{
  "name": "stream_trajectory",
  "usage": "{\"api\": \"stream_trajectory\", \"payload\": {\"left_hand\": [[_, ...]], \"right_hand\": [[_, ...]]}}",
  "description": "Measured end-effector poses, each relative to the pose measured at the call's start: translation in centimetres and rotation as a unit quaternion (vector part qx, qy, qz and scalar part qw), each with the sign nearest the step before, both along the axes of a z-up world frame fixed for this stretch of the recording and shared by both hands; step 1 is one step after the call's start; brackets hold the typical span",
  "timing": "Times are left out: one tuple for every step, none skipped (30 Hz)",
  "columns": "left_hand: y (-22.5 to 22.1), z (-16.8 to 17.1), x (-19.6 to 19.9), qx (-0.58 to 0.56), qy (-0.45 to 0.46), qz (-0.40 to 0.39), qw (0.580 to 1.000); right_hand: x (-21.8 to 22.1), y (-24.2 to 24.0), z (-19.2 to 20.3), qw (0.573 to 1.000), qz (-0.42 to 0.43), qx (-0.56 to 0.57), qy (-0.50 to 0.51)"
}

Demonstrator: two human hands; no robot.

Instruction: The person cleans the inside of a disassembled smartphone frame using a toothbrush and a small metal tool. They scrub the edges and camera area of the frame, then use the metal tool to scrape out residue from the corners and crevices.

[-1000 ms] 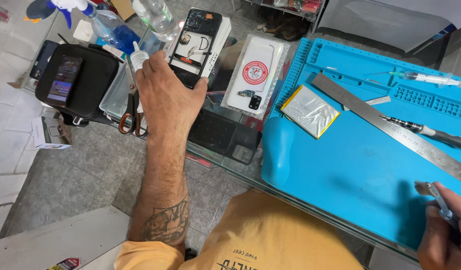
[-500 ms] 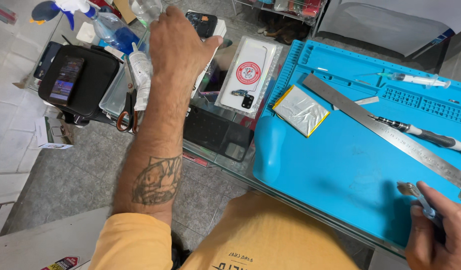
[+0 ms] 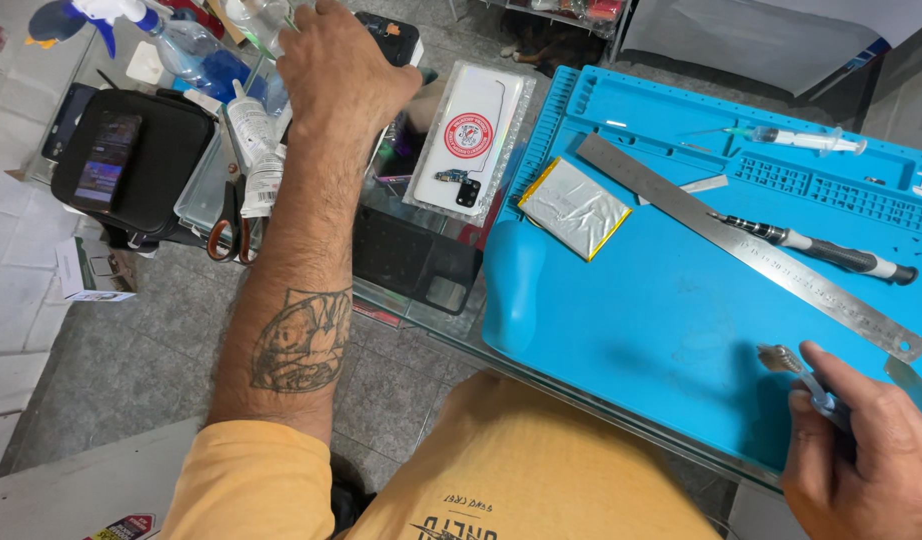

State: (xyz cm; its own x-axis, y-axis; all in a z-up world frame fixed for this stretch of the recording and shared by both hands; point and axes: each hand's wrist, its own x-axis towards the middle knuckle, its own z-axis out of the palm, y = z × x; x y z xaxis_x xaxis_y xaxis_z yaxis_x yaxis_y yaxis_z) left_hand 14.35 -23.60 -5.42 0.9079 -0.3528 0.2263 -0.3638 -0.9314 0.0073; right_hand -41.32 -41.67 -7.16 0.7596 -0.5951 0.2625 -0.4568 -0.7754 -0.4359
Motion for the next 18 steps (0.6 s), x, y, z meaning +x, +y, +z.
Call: {"api": "stream_trajectory", "payload": {"left_hand": [[0.2,0.5,-0.3,-0.026,0.009,-0.018,0.999],[0.1,0.8,-0.8,-0.051,0.021,-0.039,0.998],[0.7,1.4,-0.8,-0.049,0.026,-0.043,0.998],[0.6,1.4,-1.2,-0.053,-0.006,-0.103,0.993],[0.3,1.4,-1.6,-0.058,-0.038,-0.163,0.984],[0.0,2.5,-3.6,-0.063,-0.023,-0.184,0.981],[-0.2,3.8,-5.4,-0.041,-0.019,-0.217,0.975],[-0.1,5.2,-6.9,-0.021,-0.019,-0.247,0.969],[-2.1,6.5,-10.7,-0.028,-0.008,-0.265,0.964],[-3.2,8.4,-14.4,-0.049,0.065,-0.301,0.95],[-4.1,10.4,-17.9,-0.069,0.137,-0.336,0.929],[-5.4,9.3,-20.4,-0.069,0.14,-0.341,0.927],[-6.5,8.3,-22.9,-0.094,0.172,-0.425,0.884],[-7.4,7.4,-25.4,-0.116,0.201,-0.503,0.833],[-8.3,6.9,-27.6,-0.115,0.203,-0.504,0.831],[-9.3,6.4,-29.8,-0.072,0.234,-0.517,0.82],[-10.3,5.9,-32.1,-0.029,0.265,-0.529,0.806],[-10.5,5.0,-33.1,-0.028,0.265,-0.533,0.803]], "right_hand": [[0.1,0.0,0.1,1.0,0.004,-0.001,-0.008],[0.0,0.2,0.2,1.0,0.004,-0.002,-0.014],[0.7,0.2,0.2,1.0,0.0,0.001,-0.01],[0.7,0.5,0.4,0.999,0.011,-0.014,-0.048],[0.7,0.6,0.5,0.996,0.021,-0.03,-0.084],[0.4,0.4,0.2,0.997,-0.001,-0.033,-0.07],[0.1,0.2,-0.1,0.993,-0.007,-0.018,-0.116],[0.0,-0.3,-0.4,0.986,-0.01,-0.006,-0.166],[-0.8,0.1,0.5,0.987,-0.028,-0.013,-0.155],[-1.0,0.4,1.3,0.986,-0.042,0.008,-0.16],[-1.1,0.7,2.0,0.984,-0.056,0.029,-0.165],[-1.7,1.2,3.0,0.985,-0.061,0.028,-0.162],[-2.3,1.7,3.9,0.981,-0.077,0.073,-0.161],[-2.8,2.3,4.9,0.975,-0.089,0.12,-0.162],[-3.7,2.4,5.1,0.975,-0.092,0.121,-0.161],[-4.5,2.5,5.2,0.983,-0.092,0.083,-0.136],[-5.4,2.6,5.4,0.989,-0.091,0.046,-0.11],[-6.4,2.3,4.7,0.988,-0.097,0.046,-0.109]]}}
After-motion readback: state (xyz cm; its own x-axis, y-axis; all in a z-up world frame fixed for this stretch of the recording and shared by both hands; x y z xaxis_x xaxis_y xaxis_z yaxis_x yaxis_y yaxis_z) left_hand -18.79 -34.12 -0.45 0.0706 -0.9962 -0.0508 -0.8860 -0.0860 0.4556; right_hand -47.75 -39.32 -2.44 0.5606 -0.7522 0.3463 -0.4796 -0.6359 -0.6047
